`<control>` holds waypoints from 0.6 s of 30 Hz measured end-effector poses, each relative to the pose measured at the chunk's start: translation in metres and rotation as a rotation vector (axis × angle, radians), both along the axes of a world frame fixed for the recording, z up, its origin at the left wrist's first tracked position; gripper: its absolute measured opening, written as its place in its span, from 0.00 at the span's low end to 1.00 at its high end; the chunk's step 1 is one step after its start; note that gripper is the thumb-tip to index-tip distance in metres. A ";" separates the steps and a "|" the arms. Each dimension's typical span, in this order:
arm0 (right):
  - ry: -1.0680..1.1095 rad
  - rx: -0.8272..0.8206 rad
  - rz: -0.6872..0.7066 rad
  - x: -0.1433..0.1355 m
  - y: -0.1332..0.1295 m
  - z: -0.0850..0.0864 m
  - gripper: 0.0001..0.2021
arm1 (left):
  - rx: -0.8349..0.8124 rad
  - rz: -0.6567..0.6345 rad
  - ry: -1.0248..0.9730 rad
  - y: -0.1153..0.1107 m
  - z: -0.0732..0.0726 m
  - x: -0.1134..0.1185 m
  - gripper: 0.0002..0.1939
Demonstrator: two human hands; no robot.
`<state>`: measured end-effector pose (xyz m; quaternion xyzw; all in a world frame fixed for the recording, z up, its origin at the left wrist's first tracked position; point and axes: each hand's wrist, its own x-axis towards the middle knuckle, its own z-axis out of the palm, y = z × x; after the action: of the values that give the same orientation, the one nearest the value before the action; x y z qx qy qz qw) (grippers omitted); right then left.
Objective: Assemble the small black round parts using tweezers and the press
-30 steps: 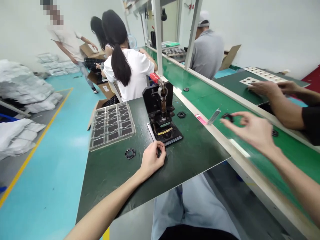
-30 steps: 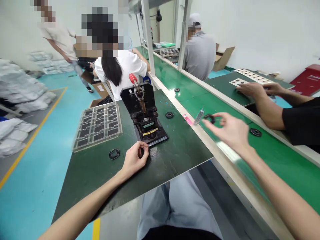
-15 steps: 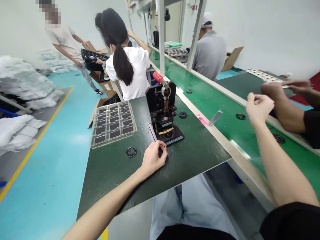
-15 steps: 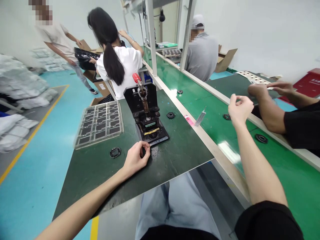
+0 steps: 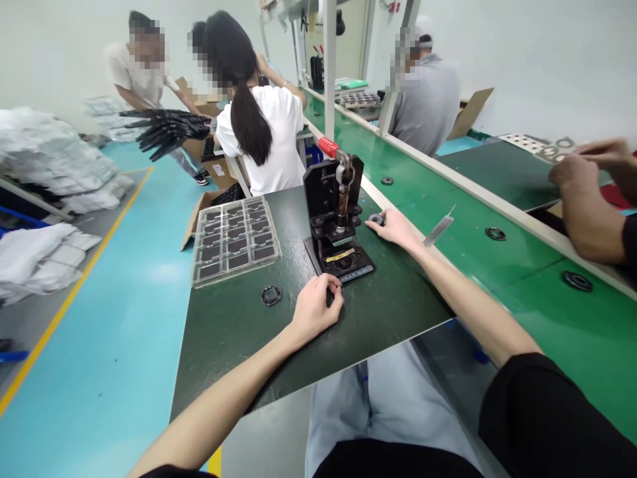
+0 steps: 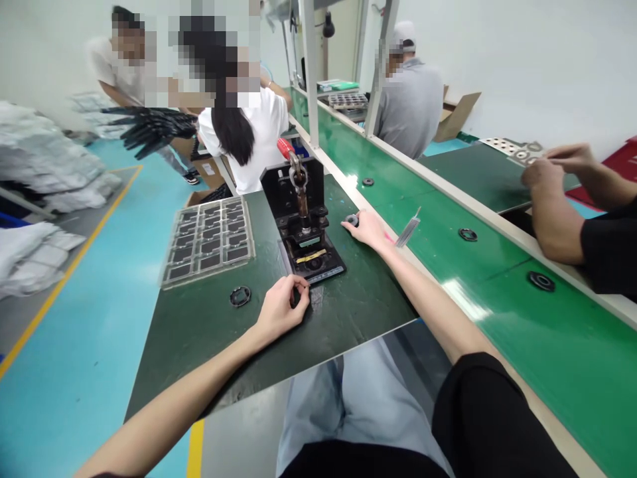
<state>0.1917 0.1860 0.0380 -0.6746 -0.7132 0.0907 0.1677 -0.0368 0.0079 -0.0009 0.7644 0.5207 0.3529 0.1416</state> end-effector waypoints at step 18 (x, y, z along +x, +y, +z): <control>0.056 0.333 0.863 0.023 -0.183 -0.029 0.15 | 0.029 -0.246 0.041 -0.014 0.002 0.011 0.17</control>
<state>0.2143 0.0028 0.0091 -0.2770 -0.9288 0.0546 0.2399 -0.0259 -0.0065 0.0015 0.8315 0.4207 0.3248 0.1619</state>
